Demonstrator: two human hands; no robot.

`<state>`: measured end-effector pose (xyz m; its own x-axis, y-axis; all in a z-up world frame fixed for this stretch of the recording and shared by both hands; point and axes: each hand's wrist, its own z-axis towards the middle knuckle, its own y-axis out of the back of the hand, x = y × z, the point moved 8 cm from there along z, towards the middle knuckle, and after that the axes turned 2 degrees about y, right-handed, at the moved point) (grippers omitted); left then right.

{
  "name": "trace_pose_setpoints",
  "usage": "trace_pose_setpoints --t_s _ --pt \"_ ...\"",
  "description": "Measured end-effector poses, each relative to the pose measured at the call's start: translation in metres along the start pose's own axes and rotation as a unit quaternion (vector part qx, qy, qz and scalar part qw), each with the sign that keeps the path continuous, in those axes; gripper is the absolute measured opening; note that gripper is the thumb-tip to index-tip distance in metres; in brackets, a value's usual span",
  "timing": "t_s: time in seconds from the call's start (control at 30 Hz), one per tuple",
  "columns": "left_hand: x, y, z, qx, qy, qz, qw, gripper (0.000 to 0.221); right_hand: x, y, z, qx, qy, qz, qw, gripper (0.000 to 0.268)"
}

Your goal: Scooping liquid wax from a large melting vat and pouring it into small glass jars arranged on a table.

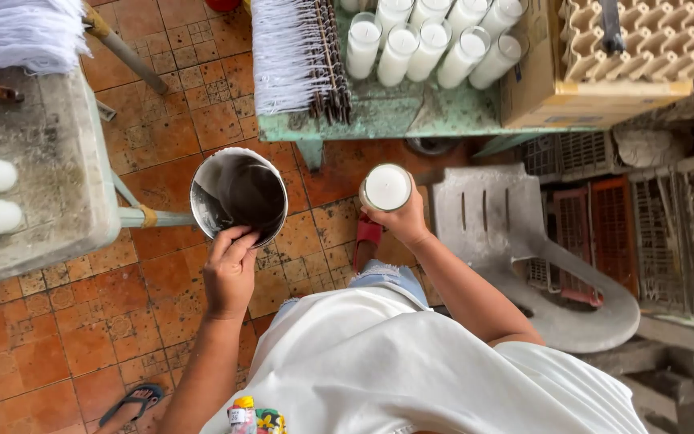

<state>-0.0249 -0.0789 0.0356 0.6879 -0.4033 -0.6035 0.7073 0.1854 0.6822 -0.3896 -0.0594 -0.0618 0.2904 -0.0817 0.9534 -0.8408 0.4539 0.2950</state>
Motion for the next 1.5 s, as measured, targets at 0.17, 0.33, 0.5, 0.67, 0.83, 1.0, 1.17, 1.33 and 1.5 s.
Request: trace_pose_setpoints --t_s 0.17,0.33,0.5,0.67,0.83,1.0,1.17,1.33,1.5 --pt "-0.013 -0.036 0.041 -0.004 0.033 -0.015 0.999 0.010 -0.010 0.012 0.078 0.019 0.002 0.002 1.000 0.099" --pt "-0.025 -0.063 0.066 -0.013 0.055 0.013 0.998 0.010 -0.058 0.015 0.139 0.024 -0.006 0.022 0.999 0.097" --pt "-0.037 -0.085 0.081 -0.008 0.064 0.027 0.998 0.011 -0.089 0.007 0.182 0.040 -0.013 0.004 0.999 0.096" --pt "-0.043 -0.104 0.096 0.001 0.074 0.047 0.996 0.013 -0.125 -0.004 0.211 0.052 -0.015 0.010 0.998 0.093" --pt "-0.043 -0.116 0.102 0.009 0.088 0.059 0.994 0.013 -0.165 -0.017 0.226 0.065 -0.036 0.013 0.997 0.097" --pt "-0.046 -0.122 0.104 0.018 0.107 0.057 0.992 0.014 -0.191 -0.025 0.238 0.075 -0.061 0.004 0.995 0.100" --pt "-0.050 -0.126 0.104 0.021 0.120 0.061 0.991 0.015 -0.214 -0.029 0.245 0.071 -0.088 0.002 0.994 0.103" --pt "-0.051 -0.130 0.107 0.023 0.117 0.067 0.991 0.015 -0.219 -0.032 0.253 0.077 -0.069 0.021 0.994 0.104" --pt "-0.055 -0.136 0.116 0.026 0.110 0.054 0.992 0.014 -0.216 -0.032 0.255 0.085 -0.045 0.021 0.995 0.110"
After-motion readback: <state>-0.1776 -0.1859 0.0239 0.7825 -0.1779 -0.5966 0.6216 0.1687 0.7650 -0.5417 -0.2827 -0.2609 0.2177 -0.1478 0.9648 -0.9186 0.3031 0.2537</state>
